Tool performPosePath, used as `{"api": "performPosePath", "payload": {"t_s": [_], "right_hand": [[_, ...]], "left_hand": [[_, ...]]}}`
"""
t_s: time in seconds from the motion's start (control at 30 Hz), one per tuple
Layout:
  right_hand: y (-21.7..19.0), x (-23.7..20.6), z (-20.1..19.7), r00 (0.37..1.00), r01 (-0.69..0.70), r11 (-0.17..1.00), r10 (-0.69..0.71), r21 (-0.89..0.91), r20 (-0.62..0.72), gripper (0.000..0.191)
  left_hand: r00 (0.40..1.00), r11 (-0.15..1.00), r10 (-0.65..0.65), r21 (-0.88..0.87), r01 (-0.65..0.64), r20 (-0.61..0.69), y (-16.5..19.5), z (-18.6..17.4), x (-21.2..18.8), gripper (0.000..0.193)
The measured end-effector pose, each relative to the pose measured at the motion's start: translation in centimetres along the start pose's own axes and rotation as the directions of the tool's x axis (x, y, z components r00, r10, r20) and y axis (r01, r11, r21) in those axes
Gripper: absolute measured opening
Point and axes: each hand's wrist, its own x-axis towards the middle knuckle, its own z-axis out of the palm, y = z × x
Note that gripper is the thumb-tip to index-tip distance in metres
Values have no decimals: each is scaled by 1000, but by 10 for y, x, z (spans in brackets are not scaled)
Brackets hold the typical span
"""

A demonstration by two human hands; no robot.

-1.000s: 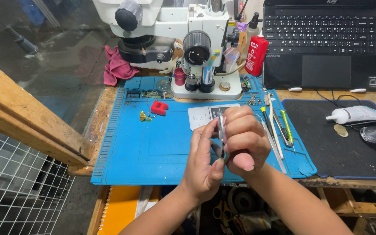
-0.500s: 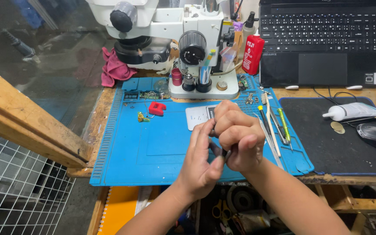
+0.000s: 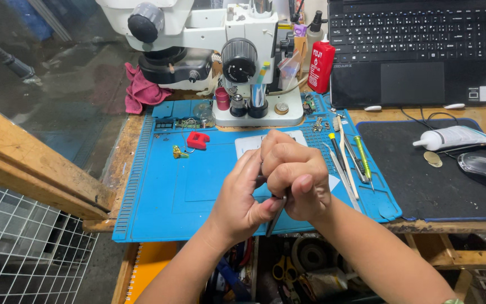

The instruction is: The person uses their hands to separate the back housing from a mobile phone, prying the two halves apart until they are completely detached.

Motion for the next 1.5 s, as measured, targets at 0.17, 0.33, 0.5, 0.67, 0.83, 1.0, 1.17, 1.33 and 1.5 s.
{"api": "performPosePath", "payload": {"t_s": [0.17,0.33,0.5,0.67,0.83,1.0,1.17,1.33,1.5], "right_hand": [[4,4,-2,998,-22,1000,21,16,64,69],[5,7,-10,993,-23,1000,21,20,120,66],[4,6,-23,983,-16,999,9,33,183,64],[7,-4,-30,988,40,998,-46,42,148,57],[21,-14,-48,978,208,948,-199,-243,61,41],[34,-24,-50,953,290,902,-303,-320,9,40],[41,-25,-47,939,304,893,-339,-331,-52,40],[43,-22,-44,937,326,892,-349,-312,-18,41],[37,-25,-46,964,252,917,-265,-308,0,26]], "left_hand": [[1000,999,27,36,-27,9,-11,-5,2,100],[996,995,79,54,-81,43,-20,-8,7,100],[995,996,68,46,-72,72,-21,-2,9,98],[997,1000,26,-4,-26,78,-21,8,8,101],[995,982,-46,-179,62,94,-22,17,7,111],[997,992,18,-128,-8,77,-24,24,11,100],[999,995,37,-89,-34,23,-28,33,14,91],[993,994,105,-2,-105,-49,-34,37,10,89],[992,994,107,-7,-108,-63,-39,23,7,95]]}}
